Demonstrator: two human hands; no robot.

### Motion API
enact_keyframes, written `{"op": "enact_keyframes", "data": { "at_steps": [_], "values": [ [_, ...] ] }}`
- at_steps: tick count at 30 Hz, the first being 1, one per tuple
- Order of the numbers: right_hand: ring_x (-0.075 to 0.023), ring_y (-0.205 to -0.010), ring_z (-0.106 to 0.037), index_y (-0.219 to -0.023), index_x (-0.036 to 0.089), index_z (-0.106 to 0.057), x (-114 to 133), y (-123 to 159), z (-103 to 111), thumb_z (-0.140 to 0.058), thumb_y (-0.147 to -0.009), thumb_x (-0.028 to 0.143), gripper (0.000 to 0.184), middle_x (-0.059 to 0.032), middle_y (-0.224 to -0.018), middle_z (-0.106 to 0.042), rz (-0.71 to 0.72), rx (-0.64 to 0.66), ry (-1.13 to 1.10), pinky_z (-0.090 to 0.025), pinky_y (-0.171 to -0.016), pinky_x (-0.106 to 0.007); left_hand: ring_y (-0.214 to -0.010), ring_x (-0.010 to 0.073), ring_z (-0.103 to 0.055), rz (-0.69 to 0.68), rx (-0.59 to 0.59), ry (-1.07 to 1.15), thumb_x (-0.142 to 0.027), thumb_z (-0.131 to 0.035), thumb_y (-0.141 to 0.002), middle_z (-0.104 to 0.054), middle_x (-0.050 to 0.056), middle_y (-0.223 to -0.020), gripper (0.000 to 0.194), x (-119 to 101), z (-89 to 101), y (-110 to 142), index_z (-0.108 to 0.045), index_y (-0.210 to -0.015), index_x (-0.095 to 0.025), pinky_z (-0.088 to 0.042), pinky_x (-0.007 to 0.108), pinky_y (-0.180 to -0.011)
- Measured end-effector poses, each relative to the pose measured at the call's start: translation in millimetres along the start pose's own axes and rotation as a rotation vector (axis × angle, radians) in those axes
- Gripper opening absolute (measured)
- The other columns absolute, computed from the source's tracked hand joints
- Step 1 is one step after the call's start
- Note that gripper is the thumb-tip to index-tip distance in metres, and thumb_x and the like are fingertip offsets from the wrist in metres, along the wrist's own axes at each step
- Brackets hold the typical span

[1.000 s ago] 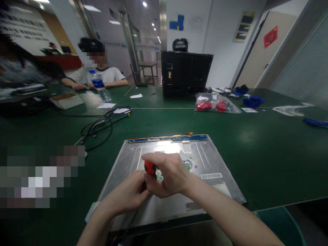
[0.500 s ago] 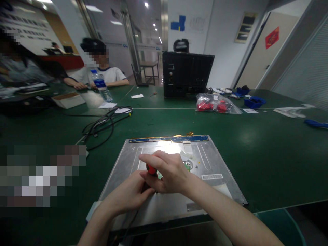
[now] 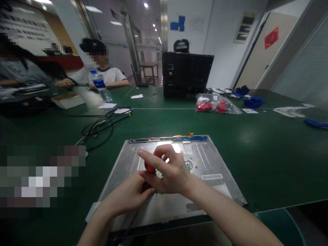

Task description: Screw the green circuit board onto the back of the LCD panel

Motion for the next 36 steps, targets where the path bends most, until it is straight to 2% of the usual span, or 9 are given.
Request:
{"op": "enact_keyframes", "data": {
  "at_steps": [5, 10, 12, 18, 23, 29, 32, 36],
  "values": [
    [-0.0185, -0.084, -0.064, -0.134, 0.019, -0.052, -0.2, -1.6, 1.2, -0.056, -0.089, 0.021, 0.045, -0.0077, -0.100, -0.060, 0.036, -0.006, -0.060, -0.060, -0.064, -0.029, -0.071, 0.0177, -0.058, -0.035, -0.007, 0.013, -0.008, -0.054, -0.075, -0.065, 0.002, -0.078, 0.011, -3.3, 2.1, 1.5, -0.059, -0.078, -0.017, -0.040, 0.027, -0.062],
    [-0.0195, -0.085, -0.065, -0.133, 0.017, -0.050, -0.7, -3.2, 2.1, -0.052, -0.084, 0.016, 0.048, -0.0081, -0.098, -0.065, 0.038, 0.020, -0.119, -0.059, -0.064, -0.030, -0.065, 0.0154, -0.054, -0.044, -0.022, 0.013, -0.006, -0.054, -0.075, -0.061, 0.000, -0.071, 0.011, -3.2, 2.5, 0.5, -0.055, -0.071, -0.017, -0.036, 0.026, -0.059],
    [-0.0193, -0.083, -0.065, -0.132, 0.017, -0.051, -0.7, -3.1, 2.2, -0.052, -0.086, 0.018, 0.046, -0.0081, -0.098, -0.065, 0.041, 0.027, -0.117, -0.058, -0.063, -0.029, -0.066, 0.0157, -0.054, -0.046, -0.015, 0.010, -0.007, -0.054, -0.075, -0.061, 0.000, -0.071, 0.011, -2.5, 2.4, -0.2, -0.056, -0.071, -0.017, -0.037, 0.027, -0.059],
    [-0.0155, -0.070, -0.058, -0.121, 0.024, -0.058, -2.0, 0.3, 2.3, -0.059, -0.093, 0.038, 0.031, -0.0042, -0.092, -0.056, 0.036, -0.026, -0.029, -0.053, -0.053, -0.026, -0.073, 0.0184, -0.058, -0.053, -0.039, 0.007, -0.010, -0.054, -0.079, -0.064, 0.002, -0.078, 0.010, -1.1, 1.1, 0.7, -0.058, -0.073, -0.017, -0.041, 0.028, -0.065],
    [-0.0144, -0.070, -0.061, -0.123, 0.020, -0.060, -1.3, -1.7, 1.1, -0.061, -0.094, 0.029, 0.031, -0.0030, -0.085, -0.063, 0.046, 0.014, -0.062, -0.053, -0.056, -0.024, -0.076, 0.0196, -0.059, -0.043, -0.085, -0.010, -0.010, -0.054, -0.079, -0.067, 0.004, -0.084, 0.010, -1.2, -0.7, 2.8, -0.061, -0.082, -0.016, -0.042, 0.029, -0.067],
    [-0.0158, -0.073, -0.065, -0.131, 0.015, -0.051, -2.4, -3.1, -0.2, -0.051, -0.087, 0.015, 0.044, -0.0043, -0.085, -0.068, 0.046, 0.045, -0.181, -0.056, -0.059, -0.027, -0.068, 0.0169, -0.056, -0.023, -0.024, 0.005, -0.009, -0.054, -0.077, -0.063, 0.001, -0.074, 0.010, -1.9, 0.7, 1.8, -0.058, -0.074, -0.017, -0.041, 0.027, -0.062],
    [-0.0166, -0.070, -0.064, -0.130, 0.015, -0.050, -4.7, -1.7, -1.5, -0.050, -0.087, 0.017, 0.044, -0.0040, -0.083, -0.066, 0.037, 0.056, -0.200, -0.056, -0.058, -0.028, -0.070, 0.0174, -0.058, -0.021, -0.013, 0.024, -0.008, -0.055, -0.075, -0.064, 0.002, -0.076, 0.010, -1.5, 1.9, 0.8, -0.060, -0.075, -0.017, -0.042, 0.027, -0.063],
    [-0.0156, -0.070, -0.062, -0.126, 0.020, -0.052, -6.1, -1.2, -0.8, -0.058, -0.091, 0.027, 0.036, -0.0026, -0.085, -0.063, 0.003, 0.021, -0.147, -0.055, -0.056, -0.027, -0.072, 0.0181, -0.059, -0.008, -0.008, 0.028, -0.009, -0.055, -0.074, -0.066, 0.002, -0.079, 0.012, -2.2, 3.2, -0.1, -0.062, -0.078, -0.018, -0.044, 0.027, -0.064]
  ]
}}
Point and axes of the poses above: each hand's wrist, its own y-axis away from the middle knuckle, its own z-axis out of the back of the hand, x = y × z, the point moved 1 cm from there along -y, towards the middle knuckle
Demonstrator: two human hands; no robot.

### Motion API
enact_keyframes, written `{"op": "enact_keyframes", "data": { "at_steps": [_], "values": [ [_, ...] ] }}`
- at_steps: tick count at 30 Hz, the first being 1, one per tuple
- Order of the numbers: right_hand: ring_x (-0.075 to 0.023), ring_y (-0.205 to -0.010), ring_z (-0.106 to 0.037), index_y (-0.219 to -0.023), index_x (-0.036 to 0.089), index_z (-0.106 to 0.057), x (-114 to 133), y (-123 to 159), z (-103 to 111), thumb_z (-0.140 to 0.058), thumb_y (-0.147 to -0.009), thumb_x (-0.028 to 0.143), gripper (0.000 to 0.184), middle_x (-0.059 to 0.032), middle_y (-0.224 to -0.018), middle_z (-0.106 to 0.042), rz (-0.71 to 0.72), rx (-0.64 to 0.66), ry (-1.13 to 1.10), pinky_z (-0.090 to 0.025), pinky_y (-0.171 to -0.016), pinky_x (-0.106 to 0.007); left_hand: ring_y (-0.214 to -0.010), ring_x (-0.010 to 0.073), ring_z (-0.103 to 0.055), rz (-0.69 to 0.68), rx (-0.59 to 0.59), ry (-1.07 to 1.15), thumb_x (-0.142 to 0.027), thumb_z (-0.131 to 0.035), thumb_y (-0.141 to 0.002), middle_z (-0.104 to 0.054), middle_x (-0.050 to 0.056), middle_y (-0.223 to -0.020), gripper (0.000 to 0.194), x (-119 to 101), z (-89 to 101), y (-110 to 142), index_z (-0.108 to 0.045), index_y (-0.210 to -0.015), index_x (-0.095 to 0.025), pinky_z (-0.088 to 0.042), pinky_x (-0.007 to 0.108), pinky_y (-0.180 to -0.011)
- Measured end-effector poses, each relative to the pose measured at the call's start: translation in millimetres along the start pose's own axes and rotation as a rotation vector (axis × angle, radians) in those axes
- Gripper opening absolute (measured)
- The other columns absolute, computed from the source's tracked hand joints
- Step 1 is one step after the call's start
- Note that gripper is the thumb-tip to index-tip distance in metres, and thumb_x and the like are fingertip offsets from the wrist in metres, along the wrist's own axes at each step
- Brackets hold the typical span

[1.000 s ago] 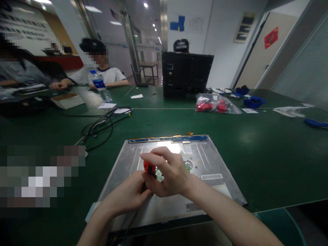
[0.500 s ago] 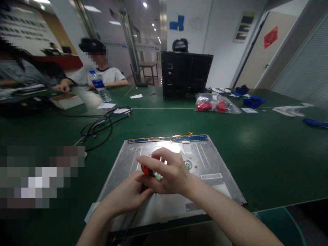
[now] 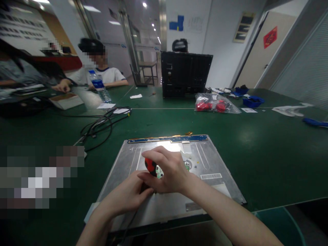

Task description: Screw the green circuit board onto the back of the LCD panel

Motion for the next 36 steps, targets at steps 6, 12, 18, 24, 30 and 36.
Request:
{"op": "enact_keyframes", "data": {
  "at_steps": [6, 12, 18, 24, 30, 36],
  "values": [
    [-0.0141, -0.072, -0.061, -0.120, 0.025, -0.059, 1.0, 0.3, 1.2, -0.064, -0.090, 0.029, 0.030, -0.0033, -0.094, -0.057, -0.040, -0.010, 0.100, -0.054, -0.057, -0.026, -0.074, 0.0201, -0.060, 0.065, 0.038, -0.002, -0.012, -0.055, -0.077, -0.067, 0.004, -0.080, 0.013, 1.3, -1.0, 0.2, -0.065, -0.082, -0.017, -0.047, 0.028, -0.065],
    [-0.0132, -0.068, -0.059, -0.127, 0.023, -0.057, 0.5, -0.1, -2.0, -0.059, -0.092, 0.022, 0.036, -0.0004, -0.084, -0.062, -0.090, 0.023, 0.066, -0.049, -0.051, -0.023, -0.075, 0.0207, -0.060, 0.081, 0.042, -0.010, -0.011, -0.056, -0.076, -0.067, 0.004, -0.081, 0.014, 1.7, -1.4, 0.9, -0.065, -0.084, -0.017, -0.047, 0.029, -0.067],
    [-0.0145, -0.065, -0.059, -0.126, 0.018, -0.051, 0.8, -0.3, -1.4, -0.054, -0.084, 0.015, 0.042, -0.0005, -0.080, -0.063, -0.029, 0.008, 0.011, -0.051, -0.053, -0.025, -0.076, 0.0203, -0.060, 0.049, 0.023, -0.033, -0.011, -0.055, -0.076, -0.066, 0.004, -0.082, 0.011, 2.3, -1.8, 1.1, -0.064, -0.081, -0.016, -0.044, 0.029, -0.067],
    [-0.0136, -0.064, -0.060, -0.119, 0.023, -0.053, 0.2, -1.5, -0.3, -0.060, -0.093, 0.033, 0.029, -0.0001, -0.081, -0.062, 0.027, -0.035, 0.032, -0.053, -0.053, -0.025, -0.073, 0.0200, -0.059, 0.000, 0.009, -0.049, -0.011, -0.054, -0.075, -0.067, 0.003, -0.079, 0.015, -2.2, -0.1, 0.3, -0.065, -0.082, -0.017, -0.042, 0.029, -0.066],
    [-0.0159, -0.077, -0.063, -0.118, 0.025, -0.059, 1.7, -0.7, 2.2, -0.063, -0.092, 0.033, 0.028, -0.0041, -0.095, -0.059, -0.039, -0.015, 0.110, -0.058, -0.062, -0.029, -0.072, 0.0197, -0.060, 0.060, 0.029, -0.044, -0.011, -0.053, -0.077, -0.067, 0.004, -0.080, 0.010, -2.3, -0.5, 0.4, -0.062, -0.078, -0.017, -0.043, 0.028, -0.063],
    [-0.0154, -0.075, -0.064, -0.125, 0.021, -0.056, 4.4, -1.3, 1.7, -0.060, -0.089, 0.020, 0.037, -0.0047, -0.094, -0.063, -0.019, -0.006, 0.048, -0.058, -0.061, -0.027, -0.073, 0.0196, -0.059, 0.031, 0.021, -0.014, -0.010, -0.054, -0.077, -0.066, 0.004, -0.080, 0.011, 1.4, -1.8, 0.8, -0.062, -0.081, -0.017, -0.043, 0.028, -0.064]
  ]
}}
Point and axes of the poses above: each hand's wrist, its own y-axis away from the middle knuckle, its own z-axis out of the back of the hand, x = y × z, the point moved 1 cm from there along -y, towards the middle knuckle
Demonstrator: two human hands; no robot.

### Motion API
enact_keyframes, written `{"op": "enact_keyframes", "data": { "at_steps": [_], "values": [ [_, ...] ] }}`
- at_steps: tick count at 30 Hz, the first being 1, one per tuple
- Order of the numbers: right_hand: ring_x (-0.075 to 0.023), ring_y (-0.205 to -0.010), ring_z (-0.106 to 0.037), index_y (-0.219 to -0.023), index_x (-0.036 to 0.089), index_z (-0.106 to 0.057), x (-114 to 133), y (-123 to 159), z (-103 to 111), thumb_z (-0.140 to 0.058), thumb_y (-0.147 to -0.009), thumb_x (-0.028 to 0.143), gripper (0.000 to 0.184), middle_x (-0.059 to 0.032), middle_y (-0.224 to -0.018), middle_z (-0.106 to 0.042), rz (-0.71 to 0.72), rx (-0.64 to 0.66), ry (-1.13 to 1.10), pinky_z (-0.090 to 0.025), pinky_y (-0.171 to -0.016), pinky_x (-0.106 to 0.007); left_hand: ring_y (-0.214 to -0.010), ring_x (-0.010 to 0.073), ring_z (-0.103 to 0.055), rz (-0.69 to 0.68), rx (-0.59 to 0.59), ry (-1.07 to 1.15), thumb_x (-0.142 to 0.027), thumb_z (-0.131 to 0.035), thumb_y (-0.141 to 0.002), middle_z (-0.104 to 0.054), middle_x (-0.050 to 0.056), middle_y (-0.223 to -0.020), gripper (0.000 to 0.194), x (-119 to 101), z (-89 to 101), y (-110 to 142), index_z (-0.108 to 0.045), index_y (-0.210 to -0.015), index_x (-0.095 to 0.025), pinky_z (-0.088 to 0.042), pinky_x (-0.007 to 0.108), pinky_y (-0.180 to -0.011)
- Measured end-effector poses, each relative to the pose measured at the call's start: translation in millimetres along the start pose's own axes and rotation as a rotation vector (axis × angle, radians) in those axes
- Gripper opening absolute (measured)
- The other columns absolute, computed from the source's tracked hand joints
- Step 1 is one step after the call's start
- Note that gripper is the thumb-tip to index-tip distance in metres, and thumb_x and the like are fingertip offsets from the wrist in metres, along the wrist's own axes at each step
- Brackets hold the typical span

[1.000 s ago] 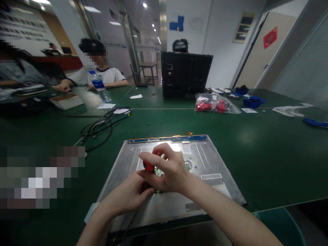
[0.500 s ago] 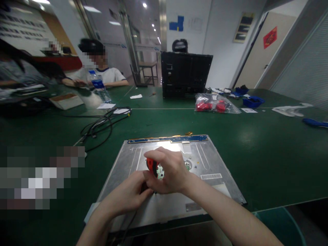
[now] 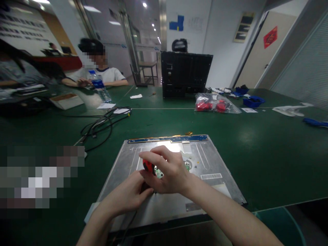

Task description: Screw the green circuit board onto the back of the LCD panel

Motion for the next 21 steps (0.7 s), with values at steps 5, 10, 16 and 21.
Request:
{"op": "enact_keyframes", "data": {
  "at_steps": [5, 10, 16, 21],
  "values": [
    [-0.0175, -0.077, -0.066, -0.127, 0.019, -0.052, 0.4, 0.0, 0.2, -0.053, -0.083, 0.015, 0.045, -0.0046, -0.089, -0.068, 0.002, 0.015, -0.036, -0.058, -0.062, -0.029, -0.072, 0.0192, -0.057, -0.017, -0.011, -0.002, -0.011, -0.055, -0.077, -0.065, 0.003, -0.078, 0.009, 2.3, -1.5, 1.0, -0.062, -0.079, -0.017, -0.042, 0.028, -0.063],
    [-0.0170, -0.070, -0.063, -0.125, 0.018, -0.052, -1.3, 0.4, -0.6, -0.055, -0.086, 0.026, 0.040, -0.0026, -0.081, -0.065, 0.019, 0.001, -0.073, -0.056, -0.058, -0.029, -0.069, 0.0177, -0.056, -0.057, -0.018, -0.001, -0.010, -0.053, -0.076, -0.062, 0.001, -0.073, 0.011, -1.8, 1.2, -0.4, -0.060, -0.075, -0.018, -0.041, 0.027, -0.062],
    [-0.0134, -0.068, -0.061, -0.120, 0.024, -0.058, -3.2, 2.7, -0.9, -0.062, -0.089, 0.029, 0.032, -0.0027, -0.092, -0.060, -0.012, -0.015, 0.028, -0.053, -0.056, -0.026, -0.072, 0.0190, -0.058, -0.027, -0.017, -0.012, -0.010, -0.053, -0.075, -0.066, 0.003, -0.079, 0.013, -2.8, 2.0, -1.3, -0.063, -0.080, -0.017, -0.042, 0.028, -0.063],
    [-0.0134, -0.069, -0.060, -0.124, 0.025, -0.058, -5.1, 2.5, -2.9, -0.061, -0.090, 0.023, 0.034, -0.0010, -0.087, -0.061, -0.092, 0.018, 0.040, -0.051, -0.053, -0.023, -0.070, 0.0189, -0.058, 0.026, 0.029, -0.017, -0.011, -0.054, -0.075, -0.065, 0.003, -0.077, 0.010, 0.7, -0.4, -0.7, -0.063, -0.077, -0.017, -0.042, 0.028, -0.062]
  ]
}}
Point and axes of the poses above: each hand's wrist, its own y-axis away from the middle knuckle, its own z-axis out of the back of the hand, x = y × z, the point moved 1 cm from there along -y, towards the middle knuckle
